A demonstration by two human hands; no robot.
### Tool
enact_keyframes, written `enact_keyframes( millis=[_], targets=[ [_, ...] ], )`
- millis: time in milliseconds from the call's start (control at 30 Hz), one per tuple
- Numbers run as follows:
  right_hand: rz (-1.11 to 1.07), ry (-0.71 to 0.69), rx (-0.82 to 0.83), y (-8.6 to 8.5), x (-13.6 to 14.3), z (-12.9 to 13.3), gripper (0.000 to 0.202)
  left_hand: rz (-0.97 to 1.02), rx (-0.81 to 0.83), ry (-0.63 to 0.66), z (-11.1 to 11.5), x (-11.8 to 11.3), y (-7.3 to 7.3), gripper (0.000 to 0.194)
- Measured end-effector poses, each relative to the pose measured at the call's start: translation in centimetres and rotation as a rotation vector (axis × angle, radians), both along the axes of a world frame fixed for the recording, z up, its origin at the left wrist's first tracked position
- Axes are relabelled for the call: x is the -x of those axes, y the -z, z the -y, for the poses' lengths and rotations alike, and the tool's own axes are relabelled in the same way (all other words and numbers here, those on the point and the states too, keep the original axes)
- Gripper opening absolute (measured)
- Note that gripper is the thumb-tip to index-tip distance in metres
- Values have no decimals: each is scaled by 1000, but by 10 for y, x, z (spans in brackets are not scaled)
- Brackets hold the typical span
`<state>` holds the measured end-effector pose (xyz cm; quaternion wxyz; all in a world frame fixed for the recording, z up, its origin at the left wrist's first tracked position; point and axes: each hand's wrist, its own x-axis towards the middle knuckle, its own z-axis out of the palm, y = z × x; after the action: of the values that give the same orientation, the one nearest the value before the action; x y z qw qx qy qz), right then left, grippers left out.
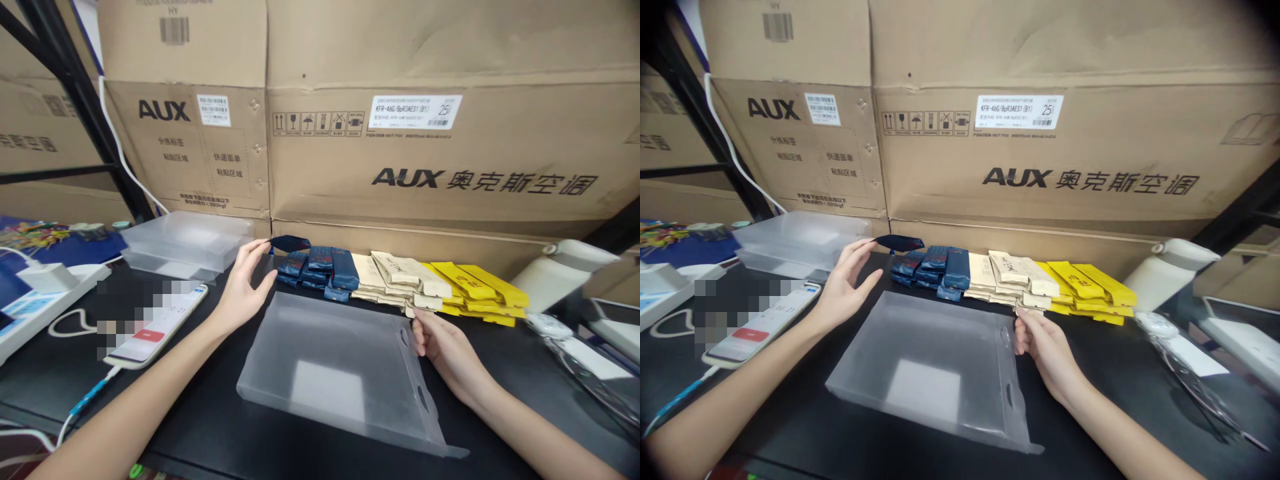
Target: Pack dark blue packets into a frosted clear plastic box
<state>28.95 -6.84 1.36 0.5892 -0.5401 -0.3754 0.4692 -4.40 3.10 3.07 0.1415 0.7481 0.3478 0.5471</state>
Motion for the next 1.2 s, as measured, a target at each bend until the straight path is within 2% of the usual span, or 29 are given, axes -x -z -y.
enact_keyframes(
  millis=[133, 233, 300, 500, 733, 800, 933, 1100, 1200],
  targets=[
    [43, 28, -19, 1, 0, 2, 45, 124, 35, 138, 29, -13, -20, 40],
    [154, 71, -98, 1, -1, 4, 46, 217, 115, 222, 42, -19, -28, 24],
    [247, 98, -167, 2, -2, 6, 46, 274, 204, 274, 44, -20, -28, 17],
    [414, 81, -257, 6, -4, 7, 43, 492, 552, 508, 44, -24, -22, 24],
    [656, 138, -403, 0, -2, 19, 40, 474, 694, 672, 50, -28, -19, 28],
    [702, 149, -435, 0, -1, 21, 38, 441, 704, 695, 49, -28, -17, 29],
    [743, 163, -464, 1, 0, 22, 38, 357, 701, 650, 49, -29, -14, 32],
    [772, 171, -508, 1, -1, 24, 31, 293, 604, 620, 52, -31, -18, 8],
    [768, 143, -603, 1, 1, 26, 18, 284, 604, 618, 53, -32, -20, 13]
  ],
)
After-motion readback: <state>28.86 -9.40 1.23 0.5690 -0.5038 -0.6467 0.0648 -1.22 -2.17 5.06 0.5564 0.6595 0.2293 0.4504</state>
